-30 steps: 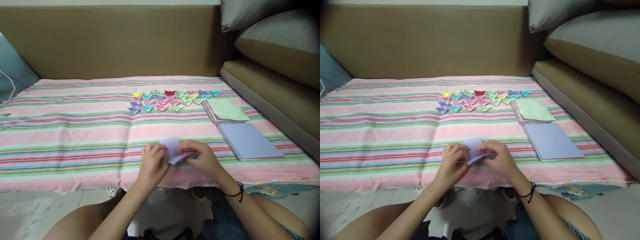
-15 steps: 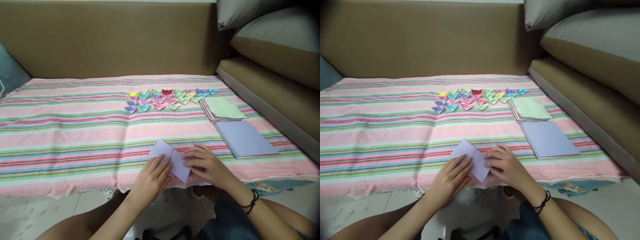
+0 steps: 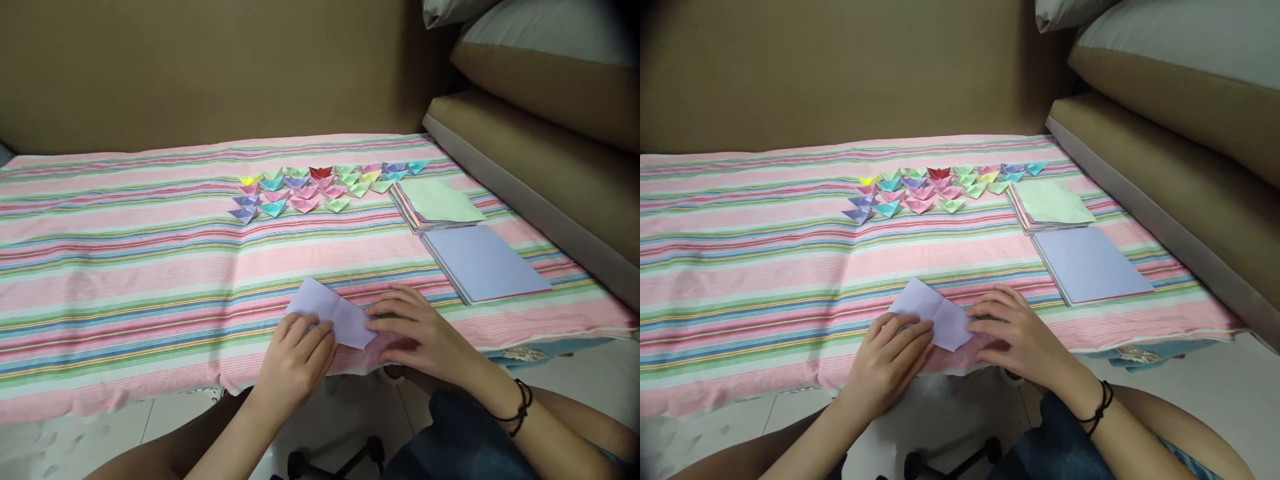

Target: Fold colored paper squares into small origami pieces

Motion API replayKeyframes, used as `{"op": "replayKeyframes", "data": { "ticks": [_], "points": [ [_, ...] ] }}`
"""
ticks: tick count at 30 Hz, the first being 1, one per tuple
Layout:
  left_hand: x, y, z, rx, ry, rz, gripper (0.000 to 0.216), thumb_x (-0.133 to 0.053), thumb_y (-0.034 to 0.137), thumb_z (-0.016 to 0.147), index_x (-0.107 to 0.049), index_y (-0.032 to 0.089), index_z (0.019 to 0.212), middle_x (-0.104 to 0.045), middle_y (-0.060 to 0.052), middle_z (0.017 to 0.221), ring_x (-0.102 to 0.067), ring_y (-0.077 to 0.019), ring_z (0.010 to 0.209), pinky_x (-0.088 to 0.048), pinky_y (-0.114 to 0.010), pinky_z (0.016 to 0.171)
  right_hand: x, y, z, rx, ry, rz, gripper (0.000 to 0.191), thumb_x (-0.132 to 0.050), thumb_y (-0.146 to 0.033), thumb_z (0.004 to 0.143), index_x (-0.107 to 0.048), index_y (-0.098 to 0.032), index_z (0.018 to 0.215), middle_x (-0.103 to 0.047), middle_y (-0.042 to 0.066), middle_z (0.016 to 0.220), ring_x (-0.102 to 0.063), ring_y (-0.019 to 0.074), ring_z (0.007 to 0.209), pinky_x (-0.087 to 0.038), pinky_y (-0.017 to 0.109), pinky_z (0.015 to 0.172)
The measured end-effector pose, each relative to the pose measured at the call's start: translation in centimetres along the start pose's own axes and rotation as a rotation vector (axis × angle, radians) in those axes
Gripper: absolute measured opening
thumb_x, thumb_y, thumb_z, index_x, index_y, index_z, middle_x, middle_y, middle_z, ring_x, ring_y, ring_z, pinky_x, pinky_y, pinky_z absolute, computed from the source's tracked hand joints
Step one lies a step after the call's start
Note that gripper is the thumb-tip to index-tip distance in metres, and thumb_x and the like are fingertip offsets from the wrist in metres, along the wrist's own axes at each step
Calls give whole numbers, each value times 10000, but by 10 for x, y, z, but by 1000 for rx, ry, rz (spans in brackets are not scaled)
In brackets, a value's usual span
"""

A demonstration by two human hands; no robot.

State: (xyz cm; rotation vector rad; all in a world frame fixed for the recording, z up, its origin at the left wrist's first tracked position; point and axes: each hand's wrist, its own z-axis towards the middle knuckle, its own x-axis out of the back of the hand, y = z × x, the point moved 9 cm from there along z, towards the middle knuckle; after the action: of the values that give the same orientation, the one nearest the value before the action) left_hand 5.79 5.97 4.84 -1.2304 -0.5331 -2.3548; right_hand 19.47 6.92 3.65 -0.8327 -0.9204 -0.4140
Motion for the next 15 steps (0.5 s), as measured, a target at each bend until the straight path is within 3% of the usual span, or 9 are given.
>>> {"op": "replayKeyframes", "data": {
  "ticks": [2,5,12,15],
  "points": [
    [0,3,0,-13,13,-9,138,-566,104,812,-611,162,929,-699,-39,932,-589,-194,868,-423,-368,799,0,2,0,-27,35,28,263,-685,-305,739,-653,-281,998,-661,45,1014,-543,236,1015,-381,485,923],
    [0,4,0,40,21,-68,132,-565,101,806,-610,179,902,-695,-29,898,-578,-185,856,-417,-360,791,-1,4,0,-63,84,52,140,-633,-236,783,-680,-291,903,-667,30,932,-548,228,990,-402,469,894],
    [-12,-25,-12,457,4,-275,75,-582,181,812,-613,217,753,-645,-27,921,-526,-206,892,-396,-368,749,1,16,3,-235,201,161,105,-649,-254,772,-678,-249,672,-638,34,785,-556,223,888,-456,410,787],
    [-15,-31,-17,543,9,-300,97,-585,213,813,-603,213,717,-618,-35,924,-510,-209,886,-393,-368,740,0,23,3,-346,238,187,135,-657,-272,761,-648,-234,632,-619,33,761,-557,219,849,-462,396,756]
  ]
}}
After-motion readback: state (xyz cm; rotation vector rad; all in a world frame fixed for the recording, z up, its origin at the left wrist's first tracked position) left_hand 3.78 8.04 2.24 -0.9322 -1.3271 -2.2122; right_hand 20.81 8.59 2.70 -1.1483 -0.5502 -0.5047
